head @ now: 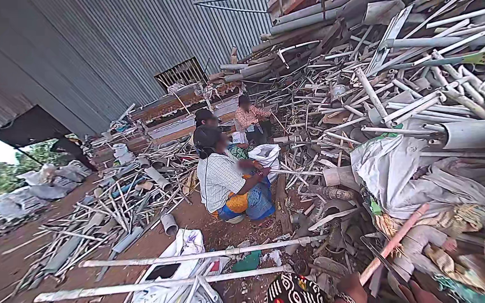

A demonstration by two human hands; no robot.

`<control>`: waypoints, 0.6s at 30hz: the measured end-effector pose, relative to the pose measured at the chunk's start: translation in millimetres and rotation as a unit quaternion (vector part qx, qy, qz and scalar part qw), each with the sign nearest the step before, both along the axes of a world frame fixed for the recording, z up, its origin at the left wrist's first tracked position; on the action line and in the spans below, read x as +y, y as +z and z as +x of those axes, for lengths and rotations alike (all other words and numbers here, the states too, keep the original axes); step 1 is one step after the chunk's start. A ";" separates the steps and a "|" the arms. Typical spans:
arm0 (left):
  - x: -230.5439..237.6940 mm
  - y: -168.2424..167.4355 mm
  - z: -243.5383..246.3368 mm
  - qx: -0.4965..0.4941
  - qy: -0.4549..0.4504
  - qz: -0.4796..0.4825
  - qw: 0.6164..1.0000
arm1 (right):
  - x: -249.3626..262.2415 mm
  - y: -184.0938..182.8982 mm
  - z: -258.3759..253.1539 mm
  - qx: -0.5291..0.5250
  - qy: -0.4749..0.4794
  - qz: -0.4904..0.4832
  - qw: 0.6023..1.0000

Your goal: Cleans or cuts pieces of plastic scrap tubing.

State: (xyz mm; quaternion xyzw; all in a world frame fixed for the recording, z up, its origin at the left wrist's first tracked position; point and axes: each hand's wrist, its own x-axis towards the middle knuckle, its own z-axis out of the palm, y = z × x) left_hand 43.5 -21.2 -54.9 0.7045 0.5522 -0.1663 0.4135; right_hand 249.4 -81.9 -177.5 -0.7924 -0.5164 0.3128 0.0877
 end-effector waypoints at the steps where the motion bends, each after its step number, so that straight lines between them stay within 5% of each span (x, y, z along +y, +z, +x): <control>1: -2.1 12.0 1.4 0.014 0.012 0.007 1.000 | 3.0 -18.1 -2.7 -0.026 -0.027 0.031 0.999; 3: -1.9 13.7 2.9 0.018 0.044 0.026 0.998 | 10.2 -50.6 -2.4 -0.063 -0.053 0.062 0.995; 8: 7.0 -27.5 -0.8 -0.103 0.100 -0.032 0.989 | 5.7 -66.9 18.3 -0.038 -0.013 0.080 0.996; 10: 6.3 -30.6 -3.2 -0.127 0.105 -0.053 0.985 | 1.3 -70.1 10.7 -0.087 -0.028 0.164 0.982; 14: 5.6 -25.7 -6.1 -0.146 0.145 -0.063 0.976 | -4.5 65.9 -11.4 -0.025 -0.008 -0.058 0.998; 18: 4.0 -25.7 -7.2 -0.158 0.140 -0.062 0.975 | -10.8 87.9 -8.7 -0.005 -0.040 -0.056 0.998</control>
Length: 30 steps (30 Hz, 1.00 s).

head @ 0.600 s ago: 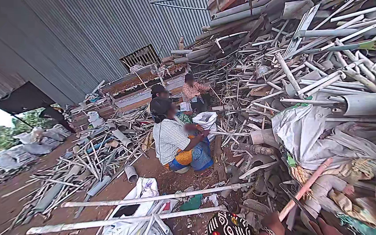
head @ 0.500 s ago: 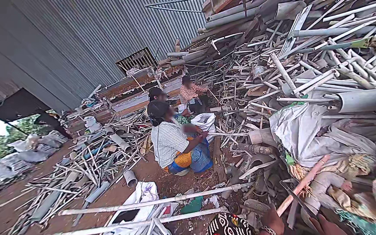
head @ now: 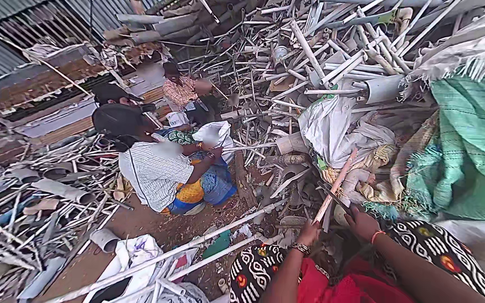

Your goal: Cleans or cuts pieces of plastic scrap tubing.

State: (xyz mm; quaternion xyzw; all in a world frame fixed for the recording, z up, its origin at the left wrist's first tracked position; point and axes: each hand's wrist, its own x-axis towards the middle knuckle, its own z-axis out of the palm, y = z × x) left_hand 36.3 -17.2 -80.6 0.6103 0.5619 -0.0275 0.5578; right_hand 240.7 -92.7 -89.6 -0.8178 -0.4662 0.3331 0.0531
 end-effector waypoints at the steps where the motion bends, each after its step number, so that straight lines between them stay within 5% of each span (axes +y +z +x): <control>1: 0.4 -2.3 -0.5 -0.002 -0.002 0.003 1.000 | -1.0 1.6 1.8 0.010 -0.004 0.004 1.000; 16: -14.6 0.8 8.5 0.037 -0.024 0.026 0.999 | 39.2 15.8 13.0 -0.019 0.019 -0.024 0.999; 20: -15.5 7.2 9.4 0.031 0.007 -0.004 0.999 | 22.9 14.1 -5.3 -0.032 0.098 -0.019 0.995; 25: -20.8 13.7 11.7 -0.001 0.073 -0.059 0.996 | 37.7 14.4 4.7 -0.014 0.030 -0.024 0.999; 30: -19.1 14.0 9.8 -0.028 0.106 -0.097 0.989 | 17.1 17.1 -23.7 -0.013 0.133 -0.012 0.991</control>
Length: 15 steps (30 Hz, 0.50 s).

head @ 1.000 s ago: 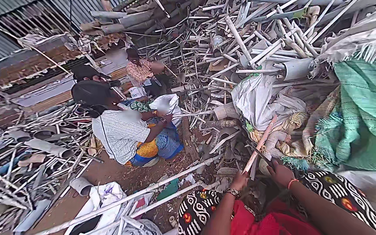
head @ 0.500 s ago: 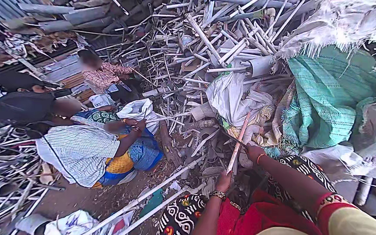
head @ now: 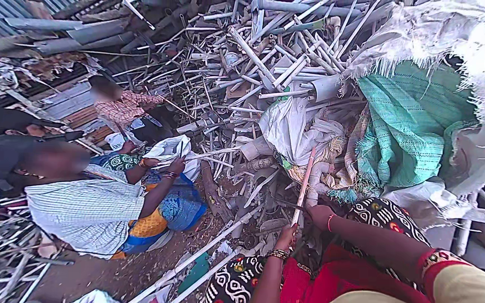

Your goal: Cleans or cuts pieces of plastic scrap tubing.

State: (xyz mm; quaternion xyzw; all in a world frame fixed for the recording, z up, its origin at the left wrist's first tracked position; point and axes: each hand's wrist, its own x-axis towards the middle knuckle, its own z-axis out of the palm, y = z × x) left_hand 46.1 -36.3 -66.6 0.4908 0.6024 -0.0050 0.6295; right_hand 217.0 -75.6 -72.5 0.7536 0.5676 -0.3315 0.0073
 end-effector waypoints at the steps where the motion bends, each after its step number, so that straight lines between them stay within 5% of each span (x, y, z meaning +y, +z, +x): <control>1: -2.2 -2.3 1.0 0.001 0.002 -0.001 1.000 | 2.7 -2.2 6.0 -0.004 -0.022 -0.002 1.000; 4: -2.0 -1.0 5.0 -0.006 0.001 0.003 1.000 | 18.8 -3.3 27.6 0.004 -0.116 -0.004 0.993; 8: -0.7 -1.3 -1.1 -0.005 0.006 -0.009 1.000 | -1.1 -6.2 4.5 0.007 -0.004 -0.003 1.000; 13: 3.0 0.6 -0.1 -0.018 0.015 -0.030 0.999 | 13.4 -12.8 30.0 -0.002 -0.114 0.003 0.993; 15: 1.1 3.6 -5.7 -0.017 0.022 -0.040 0.999 | 6.0 -12.2 18.4 0.008 -0.062 0.000 0.998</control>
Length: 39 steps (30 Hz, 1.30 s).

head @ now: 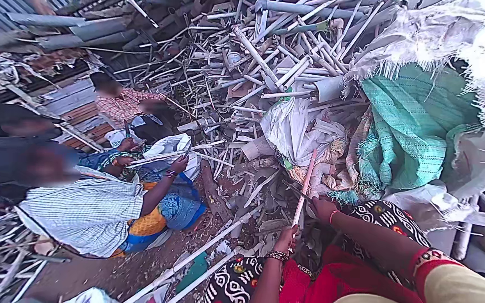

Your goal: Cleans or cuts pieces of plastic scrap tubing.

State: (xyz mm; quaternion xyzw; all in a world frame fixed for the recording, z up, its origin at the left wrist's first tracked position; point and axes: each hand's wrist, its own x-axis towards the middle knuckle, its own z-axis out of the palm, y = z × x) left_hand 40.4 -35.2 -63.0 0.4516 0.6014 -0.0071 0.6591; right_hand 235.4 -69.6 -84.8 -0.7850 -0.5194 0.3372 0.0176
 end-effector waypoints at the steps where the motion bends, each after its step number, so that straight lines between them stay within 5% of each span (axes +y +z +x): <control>1: -0.7 0.2 -0.7 0.002 0.001 -0.002 1.000 | -6.0 0.4 -5.6 -0.002 0.052 0.004 0.999; 3: -2.6 -4.1 2.8 0.016 -0.013 0.015 1.000 | -9.0 -1.3 -4.0 -0.011 0.089 0.011 0.996; 7: -2.6 -8.4 8.0 0.118 -0.146 0.165 0.968 | 6.3 0.4 12.4 -0.007 -0.031 -0.005 0.999; 11: -3.4 -6.6 7.2 0.179 -0.215 0.216 0.936 | -8.8 10.7 -10.0 -0.030 0.091 -0.009 0.995; 16: -0.7 -6.5 12.6 0.187 -0.209 0.221 0.934 | 4.6 -2.1 -5.5 0.000 0.000 -0.006 1.000; 20: 0.2 -7.2 10.1 0.181 -0.205 0.216 0.937 | -7.3 -1.3 -19.1 0.013 0.061 0.007 0.998; 24: -5.7 -1.5 13.7 0.179 -0.209 0.221 0.936 | 11.9 1.3 20.9 0.000 -0.060 -0.006 0.998; 29: -2.9 1.1 4.6 0.182 -0.147 0.247 0.940 | -10.1 27.5 -12.5 -0.047 0.133 -0.028 0.990; 34: -5.5 10.5 7.5 0.197 -0.147 0.274 0.930 | 21.1 21.9 19.8 -0.052 -0.030 -0.018 0.998; 39: -4.3 9.0 4.6 0.201 -0.149 0.267 0.931 | -19.7 29.2 -48.2 -0.032 0.138 -0.015 0.990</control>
